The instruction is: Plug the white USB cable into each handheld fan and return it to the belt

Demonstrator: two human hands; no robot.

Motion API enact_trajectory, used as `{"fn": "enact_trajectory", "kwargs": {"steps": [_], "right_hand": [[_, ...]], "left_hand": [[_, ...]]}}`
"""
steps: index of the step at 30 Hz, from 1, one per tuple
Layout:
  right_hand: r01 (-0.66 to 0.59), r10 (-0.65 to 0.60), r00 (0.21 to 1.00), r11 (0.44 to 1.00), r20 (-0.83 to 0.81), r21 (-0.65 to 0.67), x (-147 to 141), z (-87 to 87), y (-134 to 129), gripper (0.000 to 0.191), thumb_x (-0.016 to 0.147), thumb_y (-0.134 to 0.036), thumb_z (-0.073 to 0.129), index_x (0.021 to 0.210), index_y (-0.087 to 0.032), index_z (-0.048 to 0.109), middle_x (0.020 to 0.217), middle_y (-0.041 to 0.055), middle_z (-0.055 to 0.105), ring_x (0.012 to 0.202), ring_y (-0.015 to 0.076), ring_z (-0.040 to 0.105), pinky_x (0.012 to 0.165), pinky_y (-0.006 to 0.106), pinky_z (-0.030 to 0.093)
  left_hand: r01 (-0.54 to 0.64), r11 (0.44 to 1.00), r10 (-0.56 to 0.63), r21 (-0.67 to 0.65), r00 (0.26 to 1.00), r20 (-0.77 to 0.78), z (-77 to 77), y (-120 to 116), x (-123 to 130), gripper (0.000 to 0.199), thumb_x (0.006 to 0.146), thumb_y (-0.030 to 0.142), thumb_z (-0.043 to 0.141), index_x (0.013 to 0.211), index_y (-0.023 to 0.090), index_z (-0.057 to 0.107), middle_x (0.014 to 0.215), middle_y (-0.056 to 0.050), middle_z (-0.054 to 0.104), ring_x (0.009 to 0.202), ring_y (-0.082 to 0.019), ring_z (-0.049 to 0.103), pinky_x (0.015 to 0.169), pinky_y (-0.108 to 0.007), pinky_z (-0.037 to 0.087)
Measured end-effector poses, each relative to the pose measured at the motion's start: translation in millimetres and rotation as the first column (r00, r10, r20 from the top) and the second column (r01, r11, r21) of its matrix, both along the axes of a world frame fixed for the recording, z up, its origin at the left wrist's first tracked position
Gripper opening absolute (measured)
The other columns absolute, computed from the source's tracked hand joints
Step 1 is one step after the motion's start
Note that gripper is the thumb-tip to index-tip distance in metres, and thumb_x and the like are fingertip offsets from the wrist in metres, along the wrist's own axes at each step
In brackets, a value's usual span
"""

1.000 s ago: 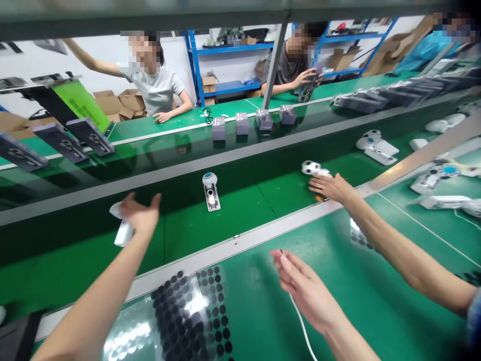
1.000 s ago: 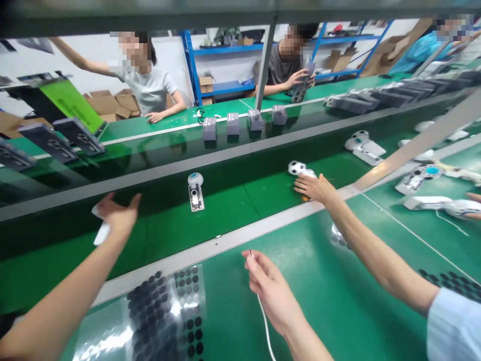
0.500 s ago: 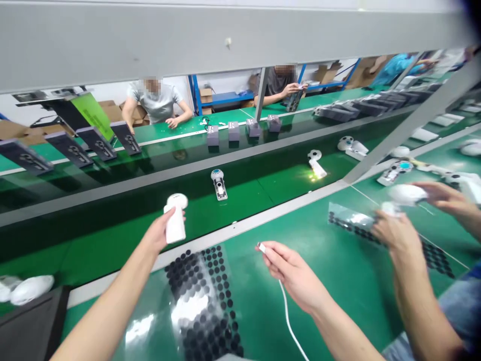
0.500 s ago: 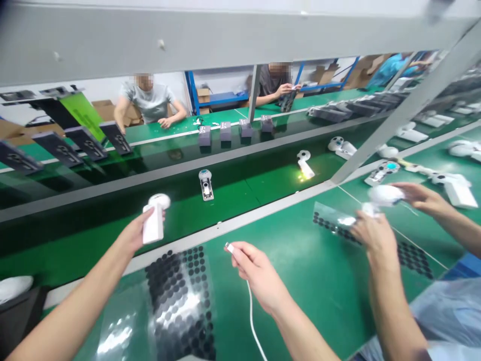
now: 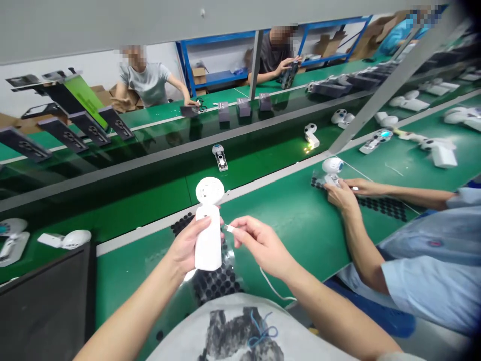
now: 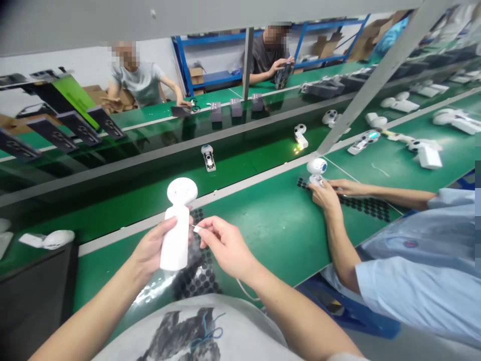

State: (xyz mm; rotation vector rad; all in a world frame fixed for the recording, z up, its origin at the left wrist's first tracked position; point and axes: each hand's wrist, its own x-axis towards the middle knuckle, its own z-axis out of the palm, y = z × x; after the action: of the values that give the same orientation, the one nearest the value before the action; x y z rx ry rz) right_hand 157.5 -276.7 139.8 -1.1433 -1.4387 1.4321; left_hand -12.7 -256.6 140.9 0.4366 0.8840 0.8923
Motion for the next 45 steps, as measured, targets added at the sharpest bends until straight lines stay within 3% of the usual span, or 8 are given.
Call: {"fn": "enact_trajectory", "kwargs": {"steps": [6, 10, 14, 17, 25, 31, 38, 45], "right_hand": [[0.003, -0.011, 0.981, 0.999, -0.191, -0.041, 0, 7.9, -9, 0.01, 0.086, -0.027, 0.049, 0.087, -0.019, 0.055, 0.075, -0.0015, 0.059, 0.061, 0.0077, 0.05, 0.059, 0.023, 0.04], [-0.011, 0.0, 0.983, 0.998, -0.182, -0.061, 5, 13.6, -14, 0.011, 0.086, -0.03, 0.05, 0.087, -0.019, 0.054, 0.063, -0.0047, 0.053, 0.058, 0.0081, 0.048, 0.057, 0.023, 0.038], [-0.022, 0.02, 0.992, 1.0, -0.127, -0.013, 5, 15.1, -21, 0.01, 0.085, -0.029, 0.051, 0.085, -0.019, 0.053, 0.061, -0.0044, 0.054, 0.059, 0.009, 0.05, 0.059, 0.024, 0.039], [-0.016, 0.017, 0.998, 1.0, -0.054, 0.016, 2, 14.1, -25, 0.01, 0.085, -0.028, 0.051, 0.083, -0.019, 0.052, 0.06, -0.0043, 0.054, 0.057, 0.0093, 0.049, 0.057, 0.024, 0.038], [-0.066, 0.066, 0.998, 0.998, 0.017, 0.022, -1, 11.7, -27, 0.011, 0.085, -0.028, 0.049, 0.085, -0.018, 0.053, 0.062, -0.0042, 0.05, 0.056, 0.0084, 0.046, 0.054, 0.022, 0.037], [-0.055, 0.054, 0.997, 0.998, 0.057, 0.004, 2, 9.5, -24, 0.012, 0.085, -0.029, 0.048, 0.083, -0.018, 0.053, 0.063, -0.0044, 0.047, 0.053, 0.0073, 0.04, 0.049, 0.021, 0.032], [-0.112, 0.09, 0.957, 0.992, 0.277, 0.064, 4, 10.0, -22, 0.013, 0.084, -0.027, 0.047, 0.075, -0.019, 0.051, 0.061, -0.0042, 0.049, 0.052, 0.0076, 0.041, 0.051, 0.022, 0.033], [-0.164, 0.153, 0.947, 0.986, 0.281, 0.016, 6, -7.0, -15, 0.014, 0.085, -0.027, 0.047, 0.074, -0.019, 0.05, 0.056, -0.0057, 0.046, 0.051, 0.008, 0.04, 0.053, 0.022, 0.033]], "left_hand": [[0.103, 0.995, -0.101, 0.009, 0.95, 0.294, 24.4, -20, -3, 0.044, 0.082, 0.041, 0.05, 0.117, 0.016, 0.051, 0.111, -0.01, 0.062, 0.094, -0.025, 0.061, 0.083, -0.044, 0.049], [0.027, 0.998, -0.045, 0.056, 0.935, 0.351, 22.1, -23, -8, 0.045, 0.081, 0.04, 0.053, 0.12, 0.017, 0.05, 0.093, -0.006, 0.066, 0.084, -0.018, 0.063, 0.089, -0.042, 0.046], [0.002, 0.993, -0.021, 0.117, 0.987, 0.16, 17.0, -24, -8, 0.054, 0.065, 0.029, 0.072, 0.114, 0.016, 0.054, 0.084, -0.004, 0.065, 0.079, -0.018, 0.062, 0.073, -0.03, 0.051], [-0.046, 0.991, 0.042, 0.123, 0.999, 0.035, 18.2, -25, -1, 0.04, 0.073, 0.041, 0.065, 0.104, 0.016, 0.058, 0.096, -0.007, 0.064, 0.086, -0.022, 0.062, 0.069, -0.032, 0.052], [-0.099, 0.976, 0.127, 0.193, 0.982, -0.141, 12.4, -28, 15, 0.035, 0.072, 0.039, 0.066, 0.096, 0.015, 0.06, 0.077, -0.002, 0.061, 0.067, -0.012, 0.058, 0.056, -0.02, 0.045], [-0.128, 0.969, 0.166, 0.213, 0.971, -0.174, 15.0, -26, 18, 0.04, 0.068, 0.036, 0.071, 0.1, 0.018, 0.057, 0.08, -0.001, 0.061, 0.069, -0.013, 0.057, 0.059, -0.021, 0.044], [-0.002, 0.943, 0.142, 0.334, 0.907, -0.396, 14.2, -25, 21, 0.037, 0.073, 0.032, 0.066, 0.105, 0.018, 0.054, 0.095, -0.003, 0.061, 0.084, -0.015, 0.056, 0.073, -0.024, 0.043], [0.022, 0.984, 0.05, 0.176, 0.916, -0.397, 5.1, -25, 27, 0.041, 0.073, 0.034, 0.065, 0.108, 0.02, 0.051, 0.096, -0.002, 0.058, 0.077, -0.013, 0.054, 0.069, -0.024, 0.042]]}}
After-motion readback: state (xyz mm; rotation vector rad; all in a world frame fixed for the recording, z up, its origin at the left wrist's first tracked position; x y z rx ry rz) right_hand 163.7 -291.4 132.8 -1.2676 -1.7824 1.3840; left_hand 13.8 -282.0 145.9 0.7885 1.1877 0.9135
